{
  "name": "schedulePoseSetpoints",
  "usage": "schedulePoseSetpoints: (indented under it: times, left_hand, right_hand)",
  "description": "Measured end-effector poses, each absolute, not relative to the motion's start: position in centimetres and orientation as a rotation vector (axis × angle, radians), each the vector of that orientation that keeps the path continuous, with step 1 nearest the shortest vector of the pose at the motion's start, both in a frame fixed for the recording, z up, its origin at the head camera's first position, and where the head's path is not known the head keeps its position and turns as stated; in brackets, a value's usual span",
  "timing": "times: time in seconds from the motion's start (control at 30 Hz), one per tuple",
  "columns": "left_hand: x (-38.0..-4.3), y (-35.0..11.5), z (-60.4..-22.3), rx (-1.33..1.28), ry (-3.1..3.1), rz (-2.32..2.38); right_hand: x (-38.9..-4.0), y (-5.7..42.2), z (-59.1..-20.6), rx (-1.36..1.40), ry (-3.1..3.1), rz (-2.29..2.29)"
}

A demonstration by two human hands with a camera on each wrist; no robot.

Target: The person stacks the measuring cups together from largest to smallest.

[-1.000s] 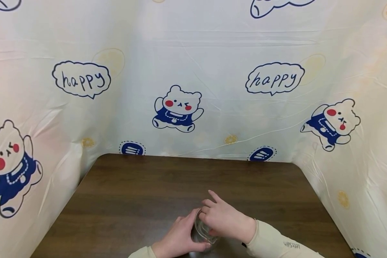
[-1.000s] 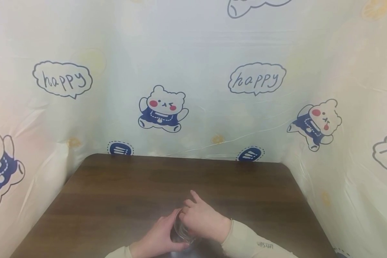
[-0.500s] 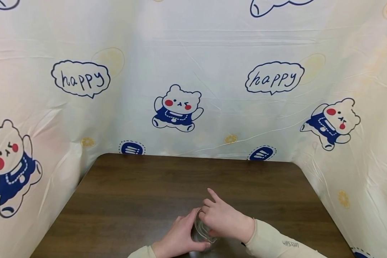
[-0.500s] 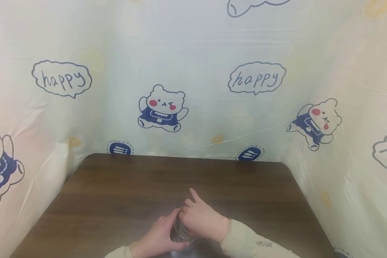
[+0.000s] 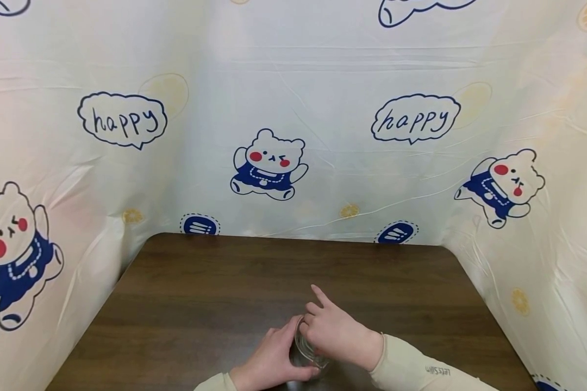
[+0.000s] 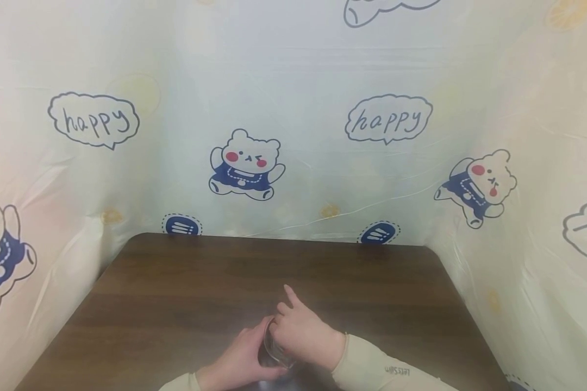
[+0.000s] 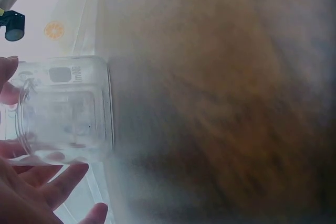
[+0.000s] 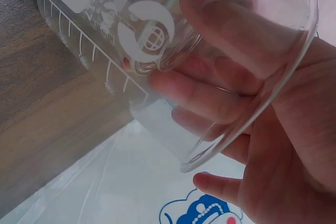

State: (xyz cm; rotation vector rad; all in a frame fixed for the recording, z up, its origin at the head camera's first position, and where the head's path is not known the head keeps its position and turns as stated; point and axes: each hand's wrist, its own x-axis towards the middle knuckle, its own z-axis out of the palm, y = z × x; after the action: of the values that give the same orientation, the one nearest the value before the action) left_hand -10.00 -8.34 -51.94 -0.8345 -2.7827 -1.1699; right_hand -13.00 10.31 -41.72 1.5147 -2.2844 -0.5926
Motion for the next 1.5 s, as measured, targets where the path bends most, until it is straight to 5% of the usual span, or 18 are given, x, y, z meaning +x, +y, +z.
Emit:
schedulePoseSetpoints:
  times: [1.5]
  left_hand:
    - [-10.15, -8.64, -51.29, -0.842, -2.860, -1.256]
  right_hand:
    - [-12.93, 10.67, -41.60, 1.548, -2.253, -0.547]
